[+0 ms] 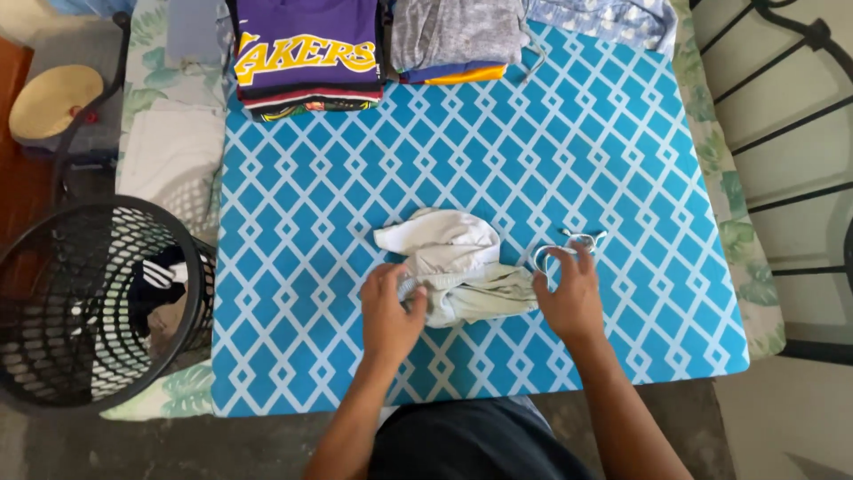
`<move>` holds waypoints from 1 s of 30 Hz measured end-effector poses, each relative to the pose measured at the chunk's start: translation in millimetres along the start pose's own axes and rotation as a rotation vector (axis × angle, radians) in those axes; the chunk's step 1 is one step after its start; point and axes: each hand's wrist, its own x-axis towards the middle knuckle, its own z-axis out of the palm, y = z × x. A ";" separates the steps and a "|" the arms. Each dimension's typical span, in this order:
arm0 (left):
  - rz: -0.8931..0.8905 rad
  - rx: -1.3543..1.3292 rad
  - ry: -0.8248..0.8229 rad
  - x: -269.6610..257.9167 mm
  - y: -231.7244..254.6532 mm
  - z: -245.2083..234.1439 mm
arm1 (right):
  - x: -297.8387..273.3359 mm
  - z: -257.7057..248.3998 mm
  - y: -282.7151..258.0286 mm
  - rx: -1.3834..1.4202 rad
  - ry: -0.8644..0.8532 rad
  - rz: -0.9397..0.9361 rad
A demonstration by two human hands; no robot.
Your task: Fold various pieces of clothing including a t-shirt, trousers, and shorts on a bed.
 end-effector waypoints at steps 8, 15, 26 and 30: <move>0.270 -0.072 -0.256 26.3 16.2 12.2 | 9.5 15.0 -54.2 0.129 -0.229 -0.315; -0.367 -0.754 -0.529 45.3 -49.8 75.9 | 33.4 -19.9 -102.1 0.376 -0.390 0.045; 0.214 0.086 -0.100 48.6 15.3 17.5 | 19.7 -5.1 -84.4 0.030 -0.131 -0.483; 0.289 0.146 -0.181 21.4 20.8 38.0 | 9.0 -0.6 -86.6 -0.072 -0.166 -0.558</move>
